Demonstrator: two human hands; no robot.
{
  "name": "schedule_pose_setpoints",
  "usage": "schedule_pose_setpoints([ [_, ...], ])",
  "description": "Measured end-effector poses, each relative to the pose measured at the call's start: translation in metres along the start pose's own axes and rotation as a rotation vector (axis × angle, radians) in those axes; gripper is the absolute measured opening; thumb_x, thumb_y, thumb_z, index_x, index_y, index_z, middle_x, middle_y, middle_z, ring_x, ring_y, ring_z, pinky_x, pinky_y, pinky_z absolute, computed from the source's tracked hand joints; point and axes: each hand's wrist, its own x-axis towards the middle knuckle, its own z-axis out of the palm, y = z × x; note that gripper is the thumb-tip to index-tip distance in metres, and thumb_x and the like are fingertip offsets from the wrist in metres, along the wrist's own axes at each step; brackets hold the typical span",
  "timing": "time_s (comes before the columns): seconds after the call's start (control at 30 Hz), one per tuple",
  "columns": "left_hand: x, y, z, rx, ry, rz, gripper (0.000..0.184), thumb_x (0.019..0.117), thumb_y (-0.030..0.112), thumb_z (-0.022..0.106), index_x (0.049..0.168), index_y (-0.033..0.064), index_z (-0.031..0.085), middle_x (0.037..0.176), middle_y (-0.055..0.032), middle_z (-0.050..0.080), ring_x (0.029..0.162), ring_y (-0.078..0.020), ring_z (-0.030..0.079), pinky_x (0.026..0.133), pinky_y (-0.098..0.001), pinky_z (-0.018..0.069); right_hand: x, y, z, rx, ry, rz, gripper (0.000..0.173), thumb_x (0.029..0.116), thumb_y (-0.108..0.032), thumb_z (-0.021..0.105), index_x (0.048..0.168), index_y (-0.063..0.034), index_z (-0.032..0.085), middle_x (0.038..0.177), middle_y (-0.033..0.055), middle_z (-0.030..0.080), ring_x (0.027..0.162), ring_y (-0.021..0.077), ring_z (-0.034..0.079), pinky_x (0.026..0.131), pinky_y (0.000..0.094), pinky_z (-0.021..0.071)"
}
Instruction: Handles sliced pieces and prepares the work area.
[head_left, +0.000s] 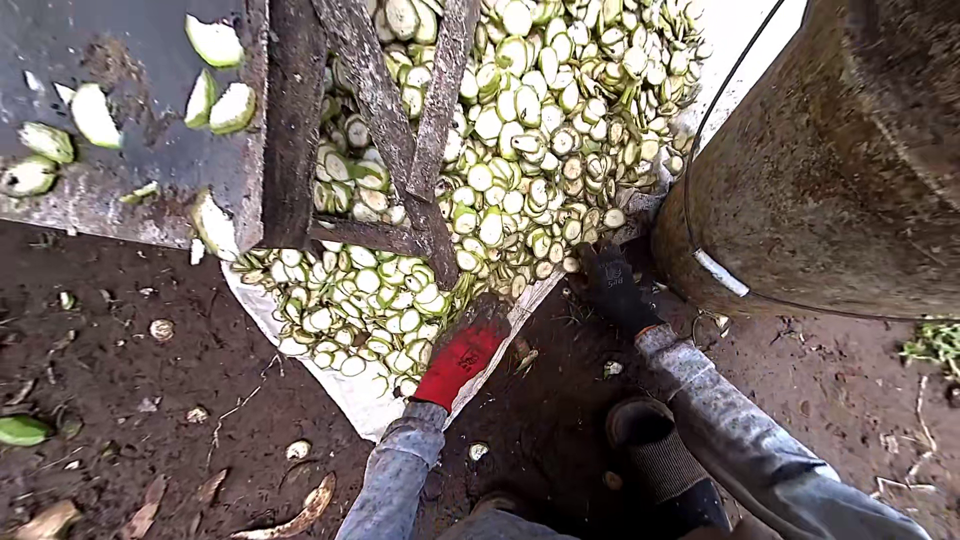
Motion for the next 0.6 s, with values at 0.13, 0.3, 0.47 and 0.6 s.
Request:
schedule_pose_setpoints([
  [0.13, -0.038, -0.005, -0.001, 0.085, 0.168, -0.130, 0.040, 0.1013, 0.011, 0.058, 0.141, 0.0076, 0.062, 0.140, -0.0247, 0.061, 0.127, -0.0479, 0.059, 0.101, -0.0638, 0.0471, 0.034, -0.002, -0.025, 0.230, -0.132, -0.006, 0.037, 0.0861, -0.004, 0.073, 0.121, 0.0002, 0.064, 0.114, 0.0271, 0.065, 0.107, 0.0436, 0.064, 0.091, 0.0611, 0.0508],
  [0.3, -0.053, 0.000, 0.007, 0.098, 0.656, -0.141, 0.039, 0.0868, 0.017, 0.072, 0.126, 0.0133, 0.074, 0.133, -0.0192, 0.067, 0.124, -0.0522, 0.059, 0.098, -0.0747, 0.0403, 0.087, -0.019, -0.093, 0.176, 0.355, 0.051, 0.071, 0.0924, -0.031, 0.069, 0.153, -0.0077, 0.041, 0.149, 0.0267, 0.047, 0.137, 0.0408, 0.049, 0.109, 0.0541, 0.0431],
  [0.47, -0.004, 0.042, -0.024, 0.047, 0.748, 0.023, 0.042, 0.0877, 0.024, 0.074, 0.129, 0.0196, 0.072, 0.140, -0.0153, 0.063, 0.134, -0.0469, 0.052, 0.103, -0.0696, 0.0385, 0.070, -0.019, -0.064, -0.080, 0.136, 0.055, 0.090, 0.0719, -0.027, 0.086, 0.151, -0.0117, 0.045, 0.150, 0.0296, 0.043, 0.136, 0.0511, 0.044, 0.104, 0.0678, 0.0413],
  [0.6, 0.076, 0.062, -0.038, 0.097, 0.345, 0.230, 0.064, 0.0913, 0.023, 0.073, 0.151, 0.0177, 0.052, 0.164, -0.0108, 0.038, 0.156, -0.0383, 0.022, 0.123, -0.0643, 0.0167, 0.070, -0.004, -0.018, -0.119, 0.051, 0.044, 0.084, 0.0716, -0.022, 0.088, 0.146, -0.0113, 0.051, 0.149, 0.0324, 0.041, 0.136, 0.0520, 0.044, 0.103, 0.0662, 0.0444],
])
